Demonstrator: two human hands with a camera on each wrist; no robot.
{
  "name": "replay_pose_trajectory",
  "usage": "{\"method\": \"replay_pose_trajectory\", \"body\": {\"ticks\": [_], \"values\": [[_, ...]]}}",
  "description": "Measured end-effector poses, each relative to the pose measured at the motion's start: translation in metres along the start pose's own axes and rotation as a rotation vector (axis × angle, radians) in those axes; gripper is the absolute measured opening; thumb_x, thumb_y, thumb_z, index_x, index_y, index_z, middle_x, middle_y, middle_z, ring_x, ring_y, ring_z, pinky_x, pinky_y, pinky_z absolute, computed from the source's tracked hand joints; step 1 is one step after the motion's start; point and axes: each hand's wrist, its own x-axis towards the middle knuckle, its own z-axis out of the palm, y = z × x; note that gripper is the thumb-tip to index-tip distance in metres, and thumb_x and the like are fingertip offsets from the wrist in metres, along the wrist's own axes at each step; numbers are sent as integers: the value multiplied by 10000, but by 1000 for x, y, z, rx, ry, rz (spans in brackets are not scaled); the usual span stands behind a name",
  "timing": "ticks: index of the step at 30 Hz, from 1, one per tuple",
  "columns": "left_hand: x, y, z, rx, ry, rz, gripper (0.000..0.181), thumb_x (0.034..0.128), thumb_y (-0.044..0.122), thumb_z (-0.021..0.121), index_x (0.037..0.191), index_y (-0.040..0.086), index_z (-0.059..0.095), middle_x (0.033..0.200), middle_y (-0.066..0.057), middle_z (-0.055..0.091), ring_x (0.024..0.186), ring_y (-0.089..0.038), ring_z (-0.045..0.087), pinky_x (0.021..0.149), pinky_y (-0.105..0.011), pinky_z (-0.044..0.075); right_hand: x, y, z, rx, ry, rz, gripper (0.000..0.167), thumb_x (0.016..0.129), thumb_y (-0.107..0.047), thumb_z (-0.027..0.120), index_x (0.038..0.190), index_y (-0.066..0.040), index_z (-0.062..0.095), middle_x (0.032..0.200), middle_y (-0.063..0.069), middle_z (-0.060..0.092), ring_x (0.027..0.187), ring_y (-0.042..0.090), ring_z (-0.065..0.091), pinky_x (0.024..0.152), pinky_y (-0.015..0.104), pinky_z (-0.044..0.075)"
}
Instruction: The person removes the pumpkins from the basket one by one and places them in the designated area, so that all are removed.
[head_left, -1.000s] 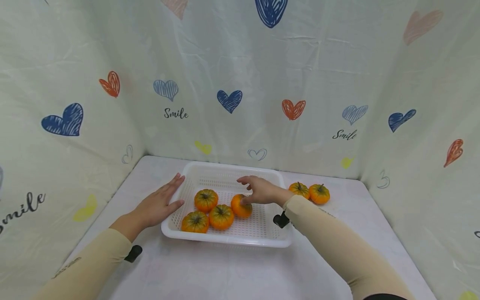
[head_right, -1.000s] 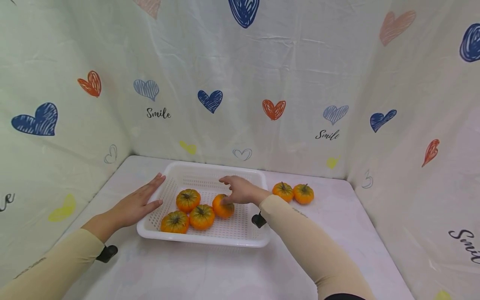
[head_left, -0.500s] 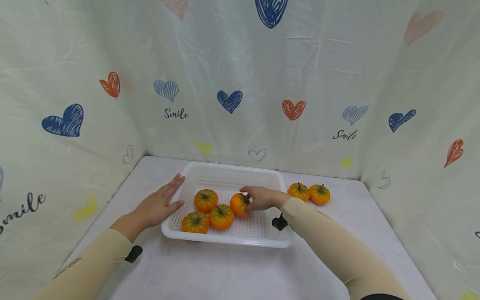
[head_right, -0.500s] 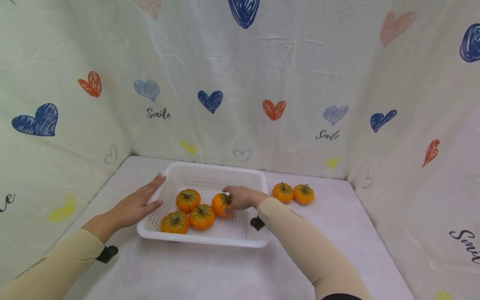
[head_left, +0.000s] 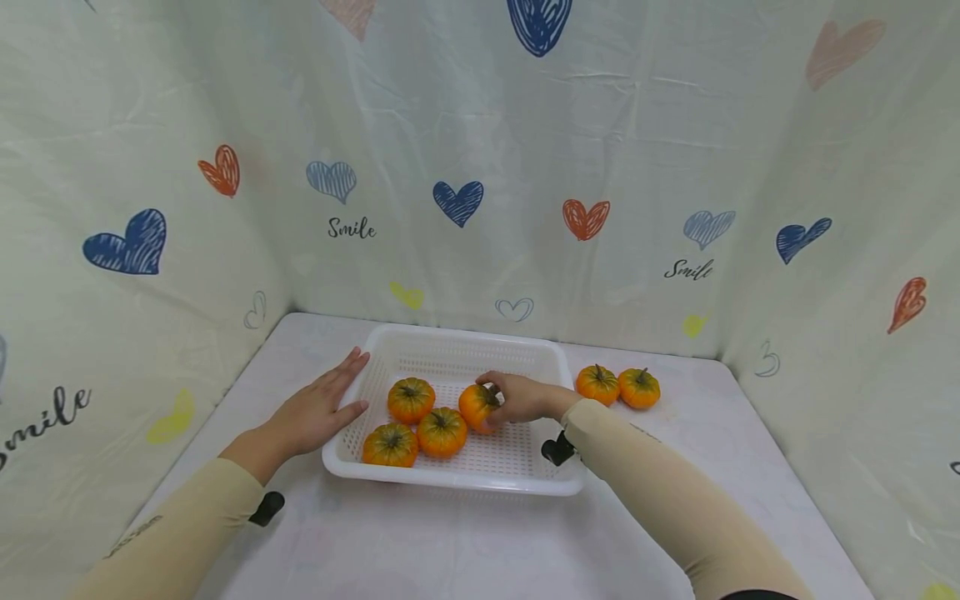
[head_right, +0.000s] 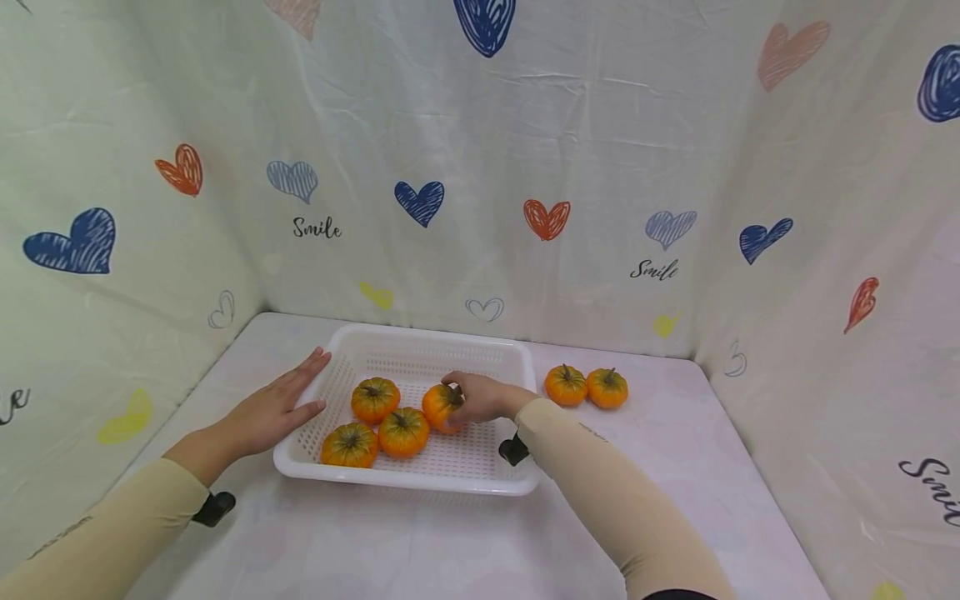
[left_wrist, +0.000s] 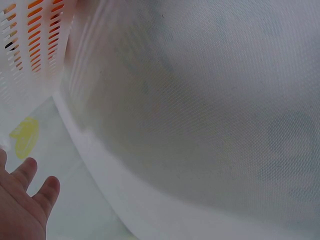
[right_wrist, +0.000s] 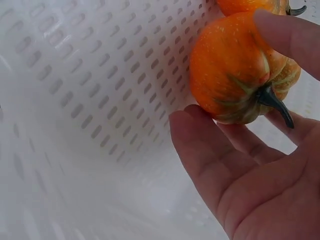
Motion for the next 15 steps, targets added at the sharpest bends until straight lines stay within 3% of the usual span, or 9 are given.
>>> {"method": "replay_pose_trajectory", "body": {"ticks": [15], "values": [[0,2,0,5,-3,-12,745,1012,363,546,1599,97,174,1652,-160,112,1449,-428,246,1111,-625,272,1,3,1,17,6,-15,739,823,-292,825,1457,-194,457,1366,58,543,1213,231,516,1085,429,409]]}}
